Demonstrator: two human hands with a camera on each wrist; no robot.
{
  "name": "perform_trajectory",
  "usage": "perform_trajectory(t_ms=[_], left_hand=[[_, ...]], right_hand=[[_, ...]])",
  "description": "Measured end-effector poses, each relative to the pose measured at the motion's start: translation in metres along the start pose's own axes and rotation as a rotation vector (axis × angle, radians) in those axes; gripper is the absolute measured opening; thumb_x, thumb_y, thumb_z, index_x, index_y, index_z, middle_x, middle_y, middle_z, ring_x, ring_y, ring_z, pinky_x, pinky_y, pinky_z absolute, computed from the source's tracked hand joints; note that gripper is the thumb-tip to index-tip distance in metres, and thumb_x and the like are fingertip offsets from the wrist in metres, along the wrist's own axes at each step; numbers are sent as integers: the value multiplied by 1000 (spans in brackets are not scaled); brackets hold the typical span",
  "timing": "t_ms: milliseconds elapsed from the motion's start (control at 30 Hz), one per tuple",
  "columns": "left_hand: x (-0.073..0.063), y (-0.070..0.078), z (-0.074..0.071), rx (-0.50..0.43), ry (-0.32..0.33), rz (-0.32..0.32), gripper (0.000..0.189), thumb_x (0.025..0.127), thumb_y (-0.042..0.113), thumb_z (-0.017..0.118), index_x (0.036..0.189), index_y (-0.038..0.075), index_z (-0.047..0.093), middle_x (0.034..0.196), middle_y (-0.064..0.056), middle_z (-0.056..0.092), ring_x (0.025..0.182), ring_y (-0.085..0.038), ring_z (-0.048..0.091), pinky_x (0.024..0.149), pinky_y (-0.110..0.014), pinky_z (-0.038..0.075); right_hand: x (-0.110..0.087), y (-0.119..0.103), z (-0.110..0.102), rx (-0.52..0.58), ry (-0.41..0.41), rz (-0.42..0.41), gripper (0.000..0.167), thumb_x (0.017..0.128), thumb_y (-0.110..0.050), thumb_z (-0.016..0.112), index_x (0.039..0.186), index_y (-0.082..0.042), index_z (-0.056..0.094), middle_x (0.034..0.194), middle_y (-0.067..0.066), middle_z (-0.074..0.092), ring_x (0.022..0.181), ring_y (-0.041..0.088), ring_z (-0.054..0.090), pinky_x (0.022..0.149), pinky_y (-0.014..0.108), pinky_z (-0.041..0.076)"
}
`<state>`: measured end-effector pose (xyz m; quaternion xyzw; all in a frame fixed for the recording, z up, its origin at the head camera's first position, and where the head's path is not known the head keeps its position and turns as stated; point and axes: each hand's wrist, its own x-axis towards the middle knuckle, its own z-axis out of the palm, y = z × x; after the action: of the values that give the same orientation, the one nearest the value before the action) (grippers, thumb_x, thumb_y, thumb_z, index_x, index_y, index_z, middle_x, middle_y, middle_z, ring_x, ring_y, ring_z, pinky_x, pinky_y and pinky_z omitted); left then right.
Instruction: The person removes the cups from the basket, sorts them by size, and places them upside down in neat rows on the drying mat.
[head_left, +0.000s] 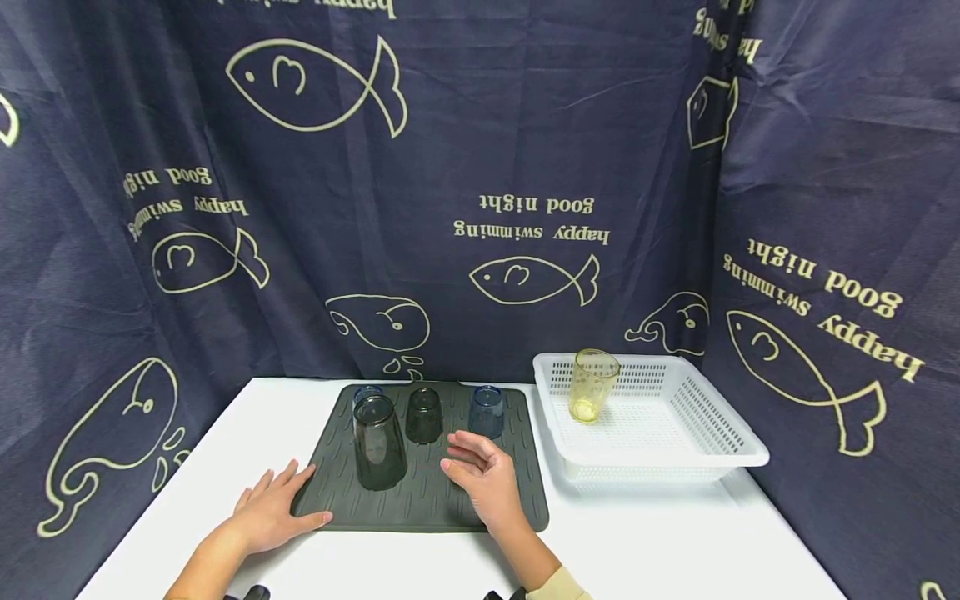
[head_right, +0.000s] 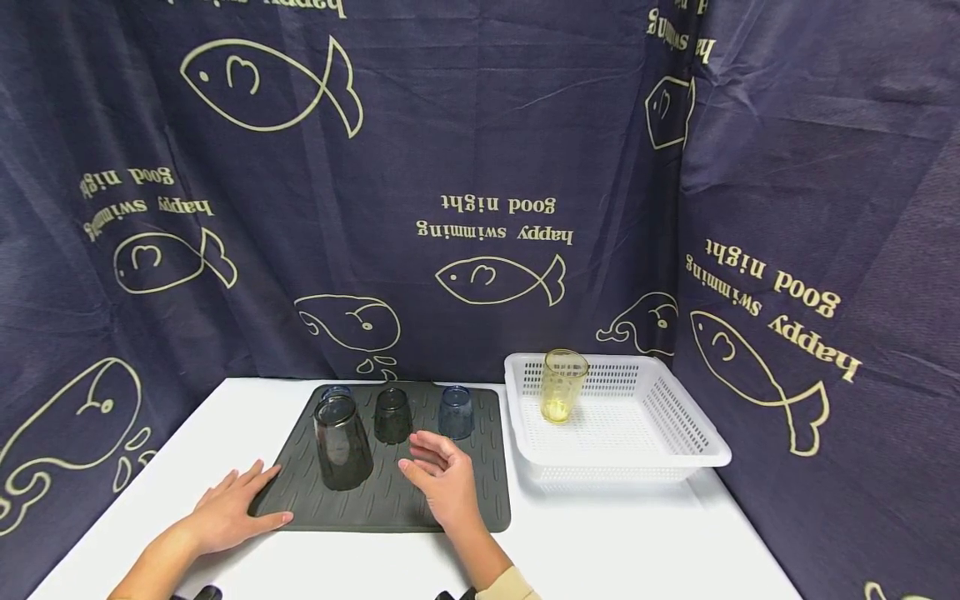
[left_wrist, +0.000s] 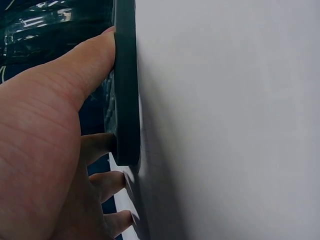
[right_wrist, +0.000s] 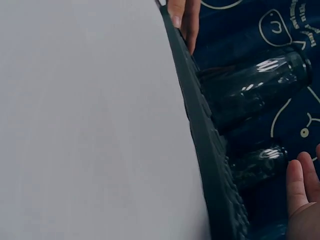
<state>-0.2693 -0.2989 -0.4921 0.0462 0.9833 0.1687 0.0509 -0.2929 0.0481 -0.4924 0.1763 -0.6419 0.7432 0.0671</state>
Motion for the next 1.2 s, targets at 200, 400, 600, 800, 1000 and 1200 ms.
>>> perform_trajectory(t_ms=[200,400,600,800,1000,1200], left_hand=[[1,-1,1,-2,-6,-15,105,83,71,69,151,-3,42,156,-41,30,139,-73,20,107,-86,17],[-1,-3,1,-4,-9,-15,104,84,72,68,152,-3,42,156,-41,29,139,-73,20,107,-86,17],[0,-6,4,-3,-7,-21,104,84,72,68,152,-2,42,157,-41,29,139,-73,20,107,-86,18],[1,-5,4,1,4,-18,104,83,72,69,152,-2,42,156,-40,30,139,-72,21,107,-85,18],[0,-2,1,-3,-3,-20,103,83,71,69,151,-2,43,157,-40,29,140,-72,21,108,-85,18],[0,0,1,3,6,-15,103,83,71,70,151,-2,44,156,-40,31,139,-72,22,108,-85,18]], right_hand=[[-5,-9,-19,-6,-6,-20,46,87,-2,79,129,7,62,129,23,68,113,21,72,92,25,60],[-13,-18,-33,0,-6,-14,47,88,0,77,129,12,60,127,28,67,112,26,72,93,26,60],[-20,-28,-47,-8,-20,-36,45,89,0,76,129,13,58,125,22,69,108,15,73,93,25,59],[-21,-45,-67,-33,2,-89,44,88,2,76,127,14,58,118,8,74,106,14,73,93,26,59],[-19,-58,-92,-89,82,-121,40,87,5,76,123,14,61,116,20,73,102,10,74,90,24,60],[-18,-65,-114,-119,163,-165,37,85,10,75,119,16,61,109,12,76,96,10,75,85,22,61]])
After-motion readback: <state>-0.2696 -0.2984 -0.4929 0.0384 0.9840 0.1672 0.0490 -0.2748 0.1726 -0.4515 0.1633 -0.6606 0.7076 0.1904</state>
